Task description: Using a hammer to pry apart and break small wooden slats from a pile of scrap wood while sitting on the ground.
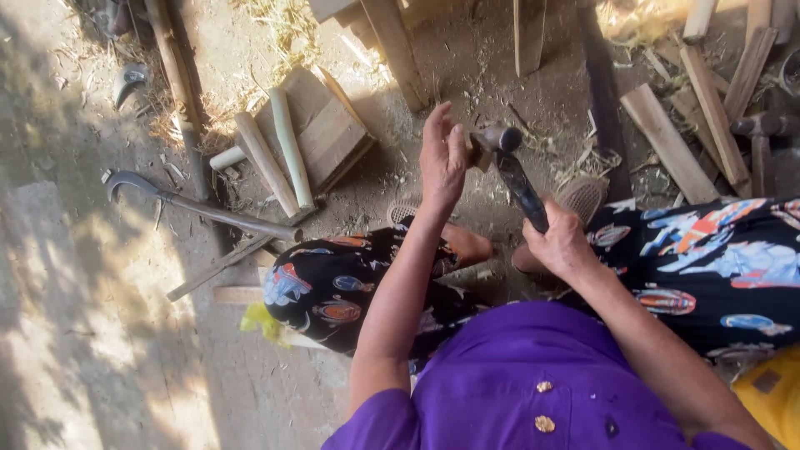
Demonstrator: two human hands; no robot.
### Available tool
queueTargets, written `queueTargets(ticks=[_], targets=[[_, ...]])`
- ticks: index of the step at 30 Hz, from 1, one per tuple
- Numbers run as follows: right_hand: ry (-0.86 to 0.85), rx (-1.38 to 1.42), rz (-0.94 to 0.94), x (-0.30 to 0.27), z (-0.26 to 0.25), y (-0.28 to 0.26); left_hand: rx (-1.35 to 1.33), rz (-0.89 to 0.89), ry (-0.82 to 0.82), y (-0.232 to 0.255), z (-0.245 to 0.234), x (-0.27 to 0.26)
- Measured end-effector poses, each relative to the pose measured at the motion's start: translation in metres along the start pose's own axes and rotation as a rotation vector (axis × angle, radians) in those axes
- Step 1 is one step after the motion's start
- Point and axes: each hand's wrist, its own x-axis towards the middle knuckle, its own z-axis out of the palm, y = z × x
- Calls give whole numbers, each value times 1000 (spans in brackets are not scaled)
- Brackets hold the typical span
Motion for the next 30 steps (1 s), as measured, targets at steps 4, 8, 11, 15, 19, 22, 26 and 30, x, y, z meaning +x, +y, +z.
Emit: queueTargets(ticks=[4, 8, 11, 15, 19, 22, 26, 30], targets=[[1, 10, 77, -19, -2, 26, 23, 23, 3, -13, 4, 1], [-61, -41, 221, -37, -9, 50, -97, -25, 131, -51, 0, 20], [-57, 31, 208, -25, -6, 28, -102, -8, 92, -42, -2, 11], [25, 103, 92, 8, -33, -23, -90, 40, 71, -40, 14, 5], [-25, 38, 72, 1, -24, -27, -117, 65, 82, -48, 16, 0], [-38, -43, 103, -6, -21, -7, -127, 123, 63, -34, 16, 5], [-53, -17, 198, -34, -38, 0, -187, 8, -34, -8, 26, -19], [-108, -26, 269, -46, -24, 62, -182, -16, 95, -43, 9, 13]])
